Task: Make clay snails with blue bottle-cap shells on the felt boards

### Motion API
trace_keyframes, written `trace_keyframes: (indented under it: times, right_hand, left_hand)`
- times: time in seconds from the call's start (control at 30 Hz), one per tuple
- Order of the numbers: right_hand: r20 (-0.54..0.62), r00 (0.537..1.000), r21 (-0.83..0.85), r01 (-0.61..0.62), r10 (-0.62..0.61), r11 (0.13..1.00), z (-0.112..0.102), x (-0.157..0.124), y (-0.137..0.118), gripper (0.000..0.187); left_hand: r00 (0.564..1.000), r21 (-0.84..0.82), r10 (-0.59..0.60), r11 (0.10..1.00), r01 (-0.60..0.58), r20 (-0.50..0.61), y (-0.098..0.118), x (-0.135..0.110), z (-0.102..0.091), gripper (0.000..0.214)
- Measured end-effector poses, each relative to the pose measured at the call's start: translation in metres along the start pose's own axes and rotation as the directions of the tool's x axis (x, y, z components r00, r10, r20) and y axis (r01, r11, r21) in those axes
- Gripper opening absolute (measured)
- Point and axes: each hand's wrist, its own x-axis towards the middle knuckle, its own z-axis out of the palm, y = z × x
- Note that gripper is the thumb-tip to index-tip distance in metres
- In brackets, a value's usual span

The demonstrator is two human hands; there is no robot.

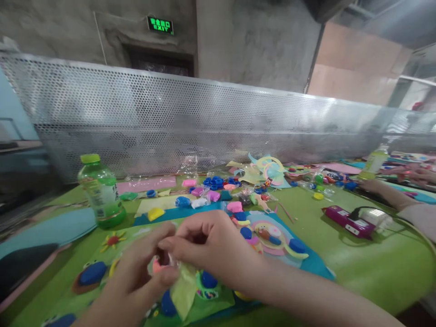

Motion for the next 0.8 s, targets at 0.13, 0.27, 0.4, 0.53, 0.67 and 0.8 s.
trace_keyframes:
  times: [0.13,0.27,0.4,0.53,0.67,0.8]
  right_hand:
    - [-0.041,0.991,-0.15,0.122,-0.129,0.981,0.005,-0.001,0.0,0.029]
    - [-0.074,0.962,-0.253,0.236,-0.262,0.938,0.004,-0.001,0.004,0.026]
    - [-0.075,0.967,-0.295,0.213,-0.245,0.931,0.002,-0.002,0.005,0.026]
    - [0.002,0.977,-0.353,0.202,-0.215,0.914,0.005,-0.001,0.004,0.024]
    - [-0.026,0.988,-0.466,0.12,-0.149,0.876,0.012,0.0,0.004,0.018]
    - [-0.034,0.988,-0.323,0.134,-0.154,0.937,0.016,0.001,0.004,0.017]
  left_hand:
    - [0.995,-0.079,-0.104,0.992,0.103,-0.007,0.007,0.004,0.001,0.034]
    - [0.998,-0.122,-0.068,0.99,0.066,-0.006,0.006,0.011,-0.003,0.029]
    - [0.992,-0.195,-0.119,0.973,0.124,0.038,0.007,0.011,-0.004,0.03]
    - [0.958,-0.347,-0.276,0.893,0.286,0.079,0.007,0.01,0.0,0.047]
    - [0.912,-0.368,-0.41,0.843,0.393,0.034,0.007,0.01,0.003,0.044]
    - [0.908,-0.3,-0.419,0.867,0.397,-0.008,0.007,0.009,0.003,0.04]
